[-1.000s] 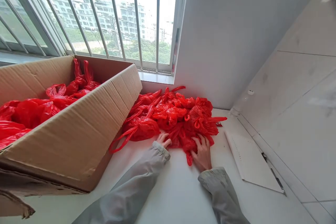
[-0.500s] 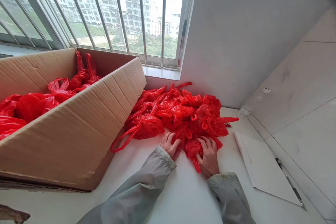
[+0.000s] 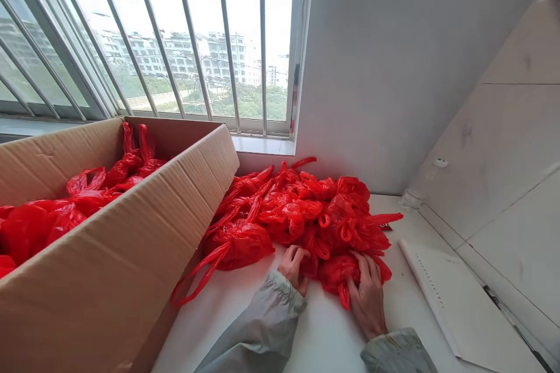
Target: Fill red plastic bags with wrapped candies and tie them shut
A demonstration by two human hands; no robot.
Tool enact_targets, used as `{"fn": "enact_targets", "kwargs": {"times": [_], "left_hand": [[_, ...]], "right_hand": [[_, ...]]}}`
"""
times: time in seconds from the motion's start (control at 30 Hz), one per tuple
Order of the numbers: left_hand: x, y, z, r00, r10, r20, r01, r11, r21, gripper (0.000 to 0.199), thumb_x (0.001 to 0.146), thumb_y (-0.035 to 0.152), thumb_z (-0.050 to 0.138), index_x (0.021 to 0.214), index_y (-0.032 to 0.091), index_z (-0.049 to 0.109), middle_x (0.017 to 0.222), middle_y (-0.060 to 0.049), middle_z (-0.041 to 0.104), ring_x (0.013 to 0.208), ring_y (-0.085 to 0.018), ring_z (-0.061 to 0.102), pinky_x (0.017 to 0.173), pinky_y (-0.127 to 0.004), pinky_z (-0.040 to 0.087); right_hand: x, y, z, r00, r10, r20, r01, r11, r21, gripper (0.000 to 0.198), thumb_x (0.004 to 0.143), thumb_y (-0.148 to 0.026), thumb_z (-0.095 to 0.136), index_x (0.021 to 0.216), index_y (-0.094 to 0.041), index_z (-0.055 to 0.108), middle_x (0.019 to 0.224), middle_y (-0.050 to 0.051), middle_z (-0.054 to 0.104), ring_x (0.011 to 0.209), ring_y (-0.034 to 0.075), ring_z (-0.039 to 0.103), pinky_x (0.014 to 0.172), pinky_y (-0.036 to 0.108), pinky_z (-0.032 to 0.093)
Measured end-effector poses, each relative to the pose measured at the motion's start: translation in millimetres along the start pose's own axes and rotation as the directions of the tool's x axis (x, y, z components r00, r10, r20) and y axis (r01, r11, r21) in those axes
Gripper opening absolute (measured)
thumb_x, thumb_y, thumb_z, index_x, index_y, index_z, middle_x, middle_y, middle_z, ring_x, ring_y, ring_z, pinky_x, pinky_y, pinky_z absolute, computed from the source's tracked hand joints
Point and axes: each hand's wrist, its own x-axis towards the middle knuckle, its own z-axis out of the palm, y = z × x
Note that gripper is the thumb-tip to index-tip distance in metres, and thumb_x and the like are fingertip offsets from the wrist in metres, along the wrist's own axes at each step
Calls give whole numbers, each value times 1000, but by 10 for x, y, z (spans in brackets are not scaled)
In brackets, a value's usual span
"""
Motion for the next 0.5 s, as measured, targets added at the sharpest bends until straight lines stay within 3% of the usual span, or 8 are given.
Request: {"fn": "enact_targets", "kwargs": {"times": [0.17, 0.27, 0.4, 0.5], "left_hand": [[46, 150, -142, 984, 91, -153, -97, 995, -35, 45, 83, 44, 57, 119, 16, 51, 120, -15, 51, 113, -31, 51, 91, -51, 48], [57, 212, -167, 964, 148, -222, -160, 986, -40, 51, 80, 46, 57, 121, 17, 50, 127, -17, 44, 122, -37, 41, 97, -58, 40], [54, 269, -126, 953, 228, -200, -244, 968, -58, 52, 83, 55, 54, 120, 19, 54, 124, -16, 51, 120, -37, 41, 97, -56, 39], [44, 319, -43, 954, 268, -136, -281, 956, -87, 59, 85, 64, 47, 122, 18, 56, 115, -15, 60, 118, -36, 45, 99, -55, 39]], "right_hand": [[4, -62, -75, 986, -139, -93, 151, 978, 146, 34, 92, -20, 39, 125, -21, 49, 118, 11, 57, 112, 27, 50, 97, 48, 41], [39, -134, -126, 978, -190, -84, 202, 967, 155, 35, 93, -23, 40, 127, -20, 46, 117, 10, 57, 111, 27, 50, 94, 46, 42], [82, -248, -166, 958, -286, 28, 280, 951, 134, 52, 83, -30, 55, 132, -17, 41, 115, 12, 56, 106, 29, 49, 90, 47, 44], [93, -316, -189, 958, -273, 92, 256, 953, 162, 65, 70, -22, 60, 131, -17, 40, 116, 12, 55, 105, 29, 48, 91, 48, 44]]}}
